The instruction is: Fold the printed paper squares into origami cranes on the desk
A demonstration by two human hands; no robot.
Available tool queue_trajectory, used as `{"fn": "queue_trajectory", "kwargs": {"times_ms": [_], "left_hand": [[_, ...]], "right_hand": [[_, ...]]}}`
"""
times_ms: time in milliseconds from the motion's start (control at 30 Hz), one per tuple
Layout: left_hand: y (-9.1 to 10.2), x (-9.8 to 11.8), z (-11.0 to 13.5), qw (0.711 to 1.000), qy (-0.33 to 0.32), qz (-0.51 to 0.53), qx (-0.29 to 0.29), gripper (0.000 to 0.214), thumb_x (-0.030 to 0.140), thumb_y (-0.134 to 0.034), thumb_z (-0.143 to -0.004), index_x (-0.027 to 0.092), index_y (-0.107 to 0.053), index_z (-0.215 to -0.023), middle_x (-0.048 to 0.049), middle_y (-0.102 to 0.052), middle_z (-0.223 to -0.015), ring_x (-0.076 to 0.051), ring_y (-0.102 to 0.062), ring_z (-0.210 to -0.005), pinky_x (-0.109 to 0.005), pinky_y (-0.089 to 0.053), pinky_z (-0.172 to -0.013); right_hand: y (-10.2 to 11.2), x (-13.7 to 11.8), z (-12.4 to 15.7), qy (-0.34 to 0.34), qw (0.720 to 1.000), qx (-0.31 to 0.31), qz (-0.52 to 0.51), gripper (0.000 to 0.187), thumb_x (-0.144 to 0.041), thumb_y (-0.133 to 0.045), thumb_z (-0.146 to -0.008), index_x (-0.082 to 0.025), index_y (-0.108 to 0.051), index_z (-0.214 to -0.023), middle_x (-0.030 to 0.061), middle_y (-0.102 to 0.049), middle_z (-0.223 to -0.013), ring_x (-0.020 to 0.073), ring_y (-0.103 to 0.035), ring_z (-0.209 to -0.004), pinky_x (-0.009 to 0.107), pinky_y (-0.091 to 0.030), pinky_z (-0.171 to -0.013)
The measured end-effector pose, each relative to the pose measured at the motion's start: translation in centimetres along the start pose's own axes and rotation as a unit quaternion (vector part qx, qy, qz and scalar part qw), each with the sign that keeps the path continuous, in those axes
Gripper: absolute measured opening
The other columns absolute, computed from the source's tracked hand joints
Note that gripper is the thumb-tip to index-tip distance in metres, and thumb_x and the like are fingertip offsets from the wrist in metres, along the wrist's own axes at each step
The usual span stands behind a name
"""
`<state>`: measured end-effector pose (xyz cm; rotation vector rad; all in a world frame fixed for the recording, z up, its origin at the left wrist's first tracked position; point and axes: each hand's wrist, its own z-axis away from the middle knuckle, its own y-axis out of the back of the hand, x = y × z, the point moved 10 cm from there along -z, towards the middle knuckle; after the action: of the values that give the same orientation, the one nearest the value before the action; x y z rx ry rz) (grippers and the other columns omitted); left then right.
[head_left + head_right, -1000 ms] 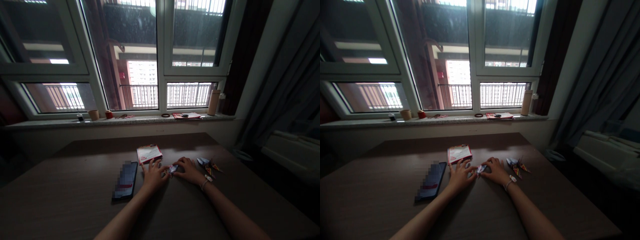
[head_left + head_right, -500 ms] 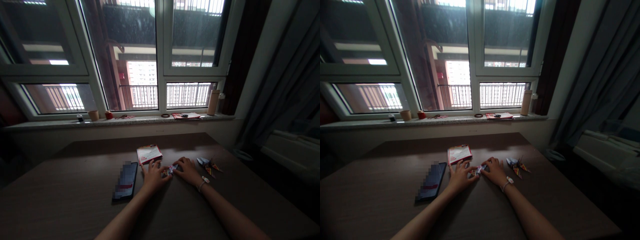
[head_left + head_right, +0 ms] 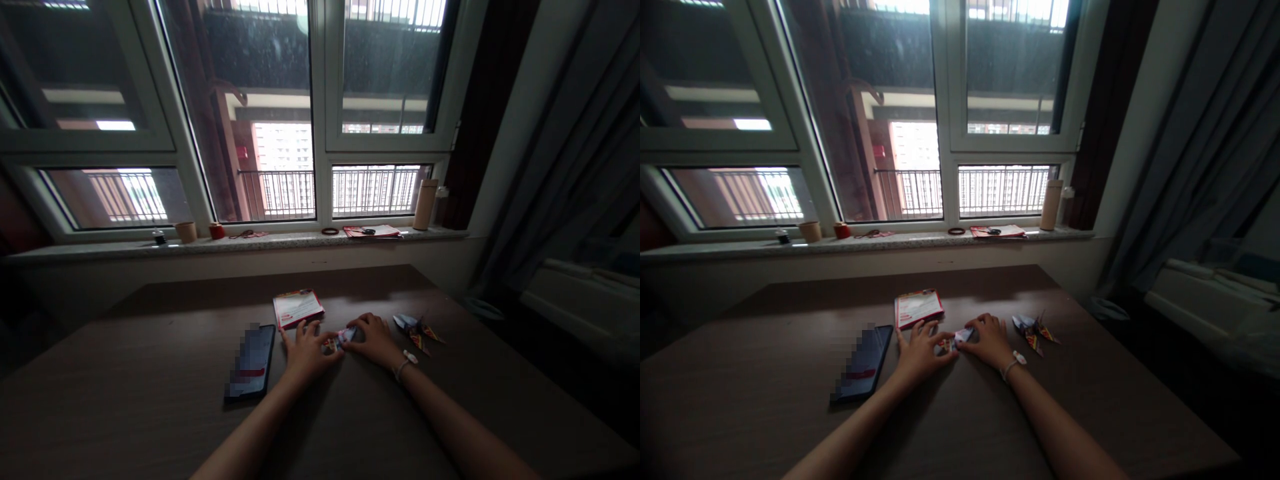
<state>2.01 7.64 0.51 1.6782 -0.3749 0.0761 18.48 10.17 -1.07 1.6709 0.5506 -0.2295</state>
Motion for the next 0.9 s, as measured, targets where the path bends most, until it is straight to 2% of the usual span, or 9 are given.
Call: {"fn": "queue_trajectory", "kwargs": {"times_ms": [233, 567, 900], "left_hand": [[-0.6, -0.1, -0.2, 1.0, -0.004, 0.003, -0.013, 0.046, 0.067, -0.061, -0.071, 0.05, -0.063, -0.113, 0.0001, -0.046, -0.145, -0.039, -0.025, -0.14, -0.079, 0.006, -0.101], [-0.6, -0.1, -0.1, 0.999, 0.01, 0.01, -0.036, 0.048, 0.065, -0.059, -0.072, 0.047, -0.062, -0.117, 0.0001, -0.042, -0.148, -0.038, -0.021, -0.141, -0.076, 0.003, -0.104], [-0.6, -0.1, 0.0, 0.999, 0.011, 0.011, -0.04, 0.049, 0.067, -0.057, -0.073, 0.047, -0.062, -0.118, 0.0004, -0.041, -0.149, -0.039, -0.021, -0.141, -0.077, 0.002, -0.104]], "right_hand": [[0.0, 1.0, -0.5, -0.026, 0.999, 0.021, -0.018, 0.062, -0.059, -0.072, -0.067, -0.027, -0.064, -0.119, 0.0086, -0.052, -0.123, 0.0281, -0.045, -0.12, 0.037, -0.03, -0.104], [0.3, 0.9, -0.5, -0.025, 1.0, 0.013, -0.004, 0.056, -0.057, -0.07, -0.069, -0.031, -0.064, -0.118, 0.0052, -0.054, -0.124, 0.0258, -0.046, -0.119, 0.034, -0.033, -0.101], [0.8, 1.2, -0.7, 0.003, 0.999, 0.033, -0.016, 0.049, -0.057, -0.069, -0.072, -0.031, -0.067, -0.113, 0.0036, -0.056, -0.119, 0.024, -0.047, -0.115, 0.033, -0.035, -0.099]]}}
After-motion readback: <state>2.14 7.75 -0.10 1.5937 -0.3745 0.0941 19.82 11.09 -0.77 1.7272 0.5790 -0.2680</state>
